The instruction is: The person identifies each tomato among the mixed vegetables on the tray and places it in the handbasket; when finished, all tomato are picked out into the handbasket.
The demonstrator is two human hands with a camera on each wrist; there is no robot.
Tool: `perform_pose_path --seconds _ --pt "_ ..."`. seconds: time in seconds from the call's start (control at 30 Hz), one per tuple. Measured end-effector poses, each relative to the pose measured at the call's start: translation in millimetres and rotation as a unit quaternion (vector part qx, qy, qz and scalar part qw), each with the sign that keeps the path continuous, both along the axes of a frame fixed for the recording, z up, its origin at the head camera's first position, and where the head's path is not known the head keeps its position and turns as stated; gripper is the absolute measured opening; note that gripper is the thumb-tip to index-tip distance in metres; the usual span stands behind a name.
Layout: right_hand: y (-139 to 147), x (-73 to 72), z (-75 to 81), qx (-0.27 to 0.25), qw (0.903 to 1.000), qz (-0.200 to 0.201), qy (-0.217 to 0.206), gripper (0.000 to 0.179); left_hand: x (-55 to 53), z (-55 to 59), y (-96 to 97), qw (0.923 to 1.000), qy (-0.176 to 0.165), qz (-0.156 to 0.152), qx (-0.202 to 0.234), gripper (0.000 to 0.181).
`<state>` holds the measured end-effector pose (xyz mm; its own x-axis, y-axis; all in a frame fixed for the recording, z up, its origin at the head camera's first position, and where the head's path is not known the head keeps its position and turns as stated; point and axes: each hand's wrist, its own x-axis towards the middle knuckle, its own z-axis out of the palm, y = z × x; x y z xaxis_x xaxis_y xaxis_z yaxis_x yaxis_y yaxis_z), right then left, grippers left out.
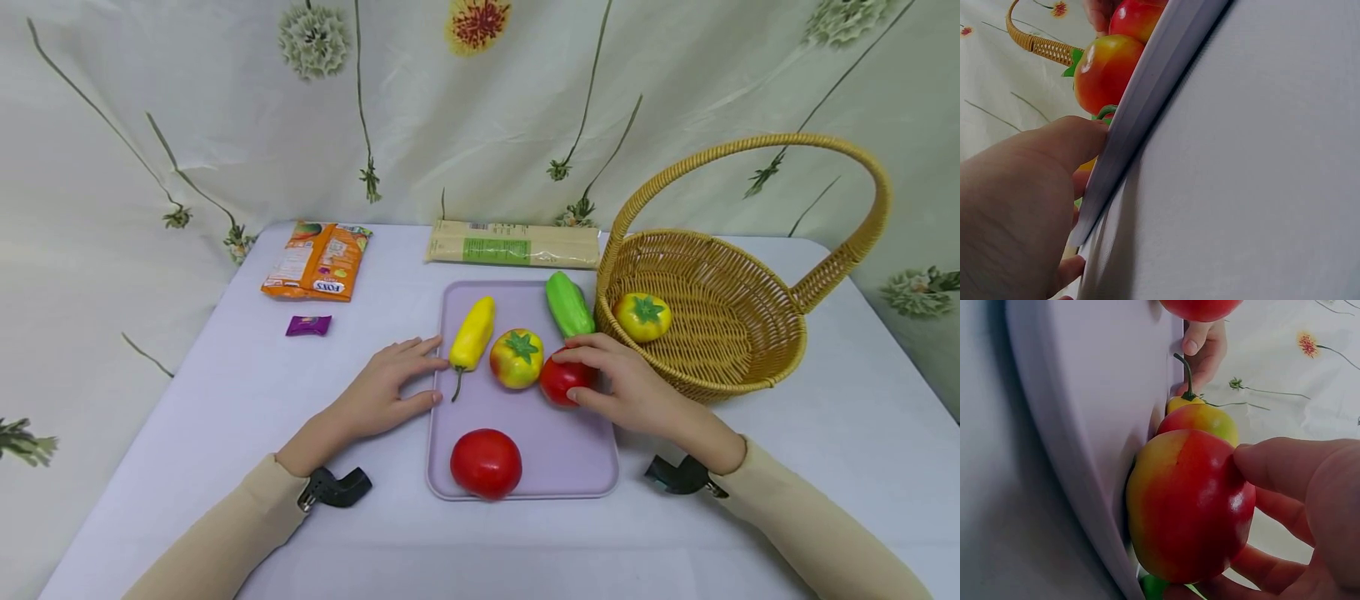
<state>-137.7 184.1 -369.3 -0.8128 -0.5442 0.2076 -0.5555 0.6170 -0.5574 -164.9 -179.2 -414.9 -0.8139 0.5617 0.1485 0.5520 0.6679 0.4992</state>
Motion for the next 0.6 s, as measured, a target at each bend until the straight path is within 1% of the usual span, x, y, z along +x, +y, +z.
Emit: perform_pose_path --seconds 0.2,0.4,0.5,0.6 --pt "1.1 -0.2 0.2 0.017 0.9997 -0.015 -0.009 0.044 -0.1 -0.1 0.5 1.0000 0.003 -0.001 0.002 0.044" --pt "2.3 1.4 3.7 0.042 0.9990 -0.015 -0.007 0.049 -0.7 0.1 0.7 1.0000 0.003 0.000 0.003 0.044" --pt "2.8 2.7 5.9 0.049 0.9985 -0.018 -0.013 0.053 -0.7 0.1 0.5 1.0000 0.001 0.001 0.002 0.044" --pt "3.7 3.5 7.2 0.050 0.9983 -0.018 -0.020 0.052 -0.4 0.2 0.5 1.0000 0.000 0.002 0.001 0.044"
